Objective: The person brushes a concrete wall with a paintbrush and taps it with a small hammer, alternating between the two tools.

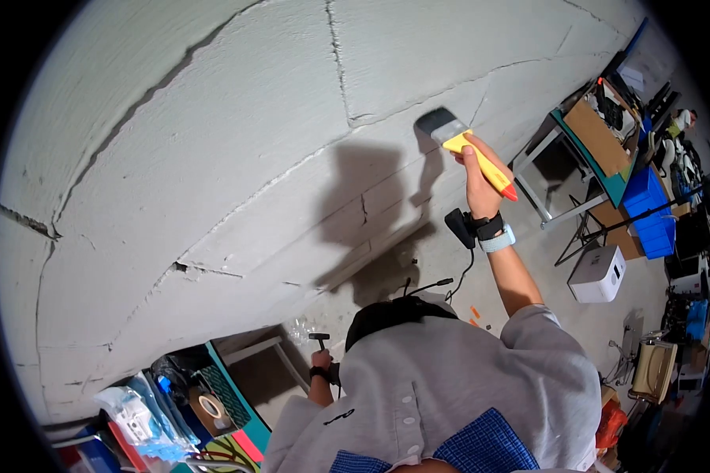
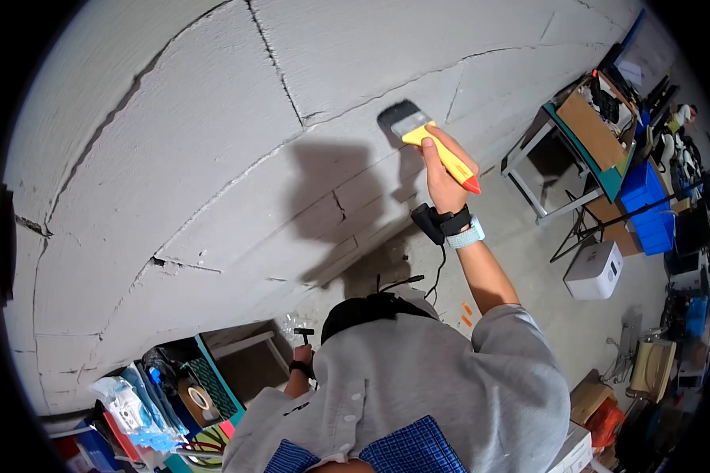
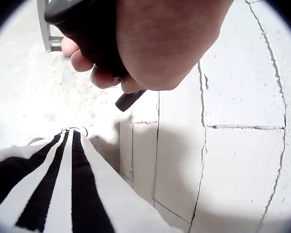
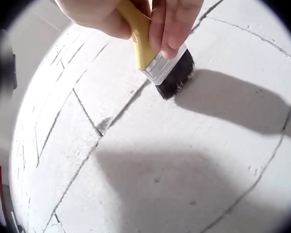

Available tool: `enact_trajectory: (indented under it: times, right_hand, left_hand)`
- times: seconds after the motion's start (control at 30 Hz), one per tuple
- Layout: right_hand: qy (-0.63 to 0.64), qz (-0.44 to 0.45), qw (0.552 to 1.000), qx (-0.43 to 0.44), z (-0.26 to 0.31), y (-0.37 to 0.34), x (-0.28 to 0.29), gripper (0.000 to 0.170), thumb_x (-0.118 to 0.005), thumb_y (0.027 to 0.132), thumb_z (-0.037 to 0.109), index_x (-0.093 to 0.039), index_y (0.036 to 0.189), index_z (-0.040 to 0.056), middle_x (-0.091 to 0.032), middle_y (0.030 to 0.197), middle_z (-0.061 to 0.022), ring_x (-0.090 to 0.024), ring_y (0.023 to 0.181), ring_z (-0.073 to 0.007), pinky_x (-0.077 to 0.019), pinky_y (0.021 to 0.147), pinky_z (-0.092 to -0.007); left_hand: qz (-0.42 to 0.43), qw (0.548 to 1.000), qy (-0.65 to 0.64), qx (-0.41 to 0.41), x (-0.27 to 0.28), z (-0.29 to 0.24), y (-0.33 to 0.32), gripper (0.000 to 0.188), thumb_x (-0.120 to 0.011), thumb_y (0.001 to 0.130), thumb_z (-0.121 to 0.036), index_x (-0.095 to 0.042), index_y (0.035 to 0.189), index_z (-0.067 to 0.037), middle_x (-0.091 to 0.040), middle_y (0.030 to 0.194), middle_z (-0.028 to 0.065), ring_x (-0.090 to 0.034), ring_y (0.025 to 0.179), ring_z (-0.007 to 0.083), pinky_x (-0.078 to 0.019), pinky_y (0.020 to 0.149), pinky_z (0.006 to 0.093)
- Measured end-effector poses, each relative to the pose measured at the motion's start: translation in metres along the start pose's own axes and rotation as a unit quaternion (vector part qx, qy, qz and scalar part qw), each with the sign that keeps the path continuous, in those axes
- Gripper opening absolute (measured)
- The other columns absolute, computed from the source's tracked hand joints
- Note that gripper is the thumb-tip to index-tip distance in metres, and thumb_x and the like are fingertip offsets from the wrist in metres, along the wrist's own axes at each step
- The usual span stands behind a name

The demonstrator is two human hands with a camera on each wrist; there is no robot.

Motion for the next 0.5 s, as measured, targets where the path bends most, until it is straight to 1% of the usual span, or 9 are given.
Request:
enact_trajectory:
  times: [0.03,0.1,0.13,0.17,0.23,0.27,0.33,0.47,0.5]
  right_hand:
    - [0.006,-0.009,1.0,0.029,0.013,0.002,0.0,0.021,-0.063,0.09,0.006,-0.066,0.106,-0.0069,-0.069,0.097,-0.0161,-0.068,0.084,-0.0172,-0.0539,0.074,-0.0254]
    - [-0.044,-0.027,0.994,0.099,0.02,0.004,0.006,0.021,-0.067,0.086,0.005,-0.067,0.104,-0.0051,-0.07,0.094,-0.015,-0.069,0.08,-0.0176,-0.0532,0.072,-0.0273]
    - [-0.041,-0.029,0.994,0.094,0.014,0.002,0.009,0.021,-0.067,0.086,0.005,-0.067,0.104,-0.0051,-0.07,0.094,-0.015,-0.069,0.08,-0.0176,-0.0532,0.072,-0.0273]
    - [-0.101,-0.007,0.986,0.132,0.017,0.001,0.004,0.02,-0.068,0.084,0.005,-0.068,0.103,-0.0038,-0.071,0.091,-0.0149,-0.069,0.078,-0.0189,-0.053,0.071,-0.0278]
    - [-0.167,0.018,0.96,0.223,0.021,-0.005,-0.003,0.019,-0.072,0.08,0.004,-0.07,0.099,-0.0008,-0.07,0.083,-0.0153,-0.07,0.073,-0.0225,-0.0523,0.067,-0.0276]
    - [-0.18,0.06,0.964,0.184,0.004,-0.007,-0.002,0.019,-0.072,0.081,0.005,-0.07,0.099,-0.0007,-0.071,0.083,-0.0155,-0.07,0.072,-0.0219,-0.052,0.065,-0.027]
    - [-0.15,0.078,0.971,0.167,0.003,-0.008,0.002,0.018,-0.071,0.082,0.005,-0.069,0.099,-0.0007,-0.07,0.084,-0.0158,-0.069,0.071,-0.0216,-0.0512,0.065,-0.0265]
    - [-0.114,0.042,0.98,0.157,0.018,0.002,0.008,0.019,-0.07,0.083,0.005,-0.069,0.101,-0.0005,-0.069,0.083,-0.0156,-0.067,0.07,-0.0215,-0.0502,0.064,-0.0263]
    - [-0.108,0.037,0.98,0.164,0.025,0.004,0.006,0.019,-0.07,0.083,0.005,-0.068,0.101,-0.0006,-0.069,0.083,-0.0155,-0.067,0.069,-0.0213,-0.0497,0.064,-0.0264]
  left_hand:
    - [0.013,0.997,0.054,-0.053,-0.007,-0.01,-0.005,0.035,-0.052,0.078,-0.026,-0.07,0.083,0.004,-0.069,0.071,0.0153,-0.066,0.068,0.0284,-0.0506,0.067,0.0407]
    - [0.016,0.998,0.045,-0.045,-0.014,-0.013,-0.007,0.037,-0.051,0.078,-0.029,-0.071,0.083,0.002,-0.07,0.074,0.0154,-0.067,0.073,0.0285,-0.0507,0.071,0.0413]
    - [0.009,0.999,0.033,-0.037,-0.015,-0.014,-0.01,0.037,-0.051,0.078,-0.029,-0.072,0.082,0.002,-0.07,0.074,0.0156,-0.068,0.075,0.0284,-0.0507,0.071,0.0411]
    - [0.007,0.998,0.042,-0.042,-0.015,-0.02,-0.01,0.037,-0.051,0.078,-0.029,-0.072,0.083,0.001,-0.07,0.074,0.0147,-0.068,0.076,0.0283,-0.0506,0.072,0.0405]
    - [0.003,0.998,0.024,-0.05,-0.015,-0.033,-0.013,0.036,-0.052,0.079,-0.029,-0.072,0.083,0.0,-0.069,0.072,0.0131,-0.066,0.07,0.0269,-0.0501,0.068,0.0398]
    - [-0.001,0.999,-0.005,-0.047,-0.013,-0.04,-0.017,0.035,-0.052,0.079,-0.028,-0.071,0.083,0.001,-0.068,0.07,0.0131,-0.065,0.069,0.0265,-0.0499,0.066,0.0396]
    - [-0.018,0.998,0.012,-0.057,-0.01,-0.046,-0.013,0.035,-0.053,0.08,-0.027,-0.07,0.083,0.003,-0.068,0.069,0.0135,-0.065,0.067,0.0258,-0.0496,0.065,0.0391]
    - [-0.019,0.998,0.002,-0.056,-0.01,-0.042,-0.009,0.034,-0.054,0.08,-0.026,-0.069,0.084,0.005,-0.067,0.069,0.0142,-0.064,0.064,0.0249,-0.0493,0.063,0.0387]
    - [-0.021,0.999,-0.008,-0.042,-0.009,-0.041,-0.01,0.035,-0.054,0.079,-0.028,-0.07,0.085,0.002,-0.068,0.07,0.0133,-0.064,0.064,0.0253,-0.0496,0.063,0.0391]
Point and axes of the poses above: each hand's wrist, its own y-axis towards the middle knuckle, its own x-axis out of the back of the hand, z = x × y, the point moved 10 cm from there along y, towards the middle knuckle
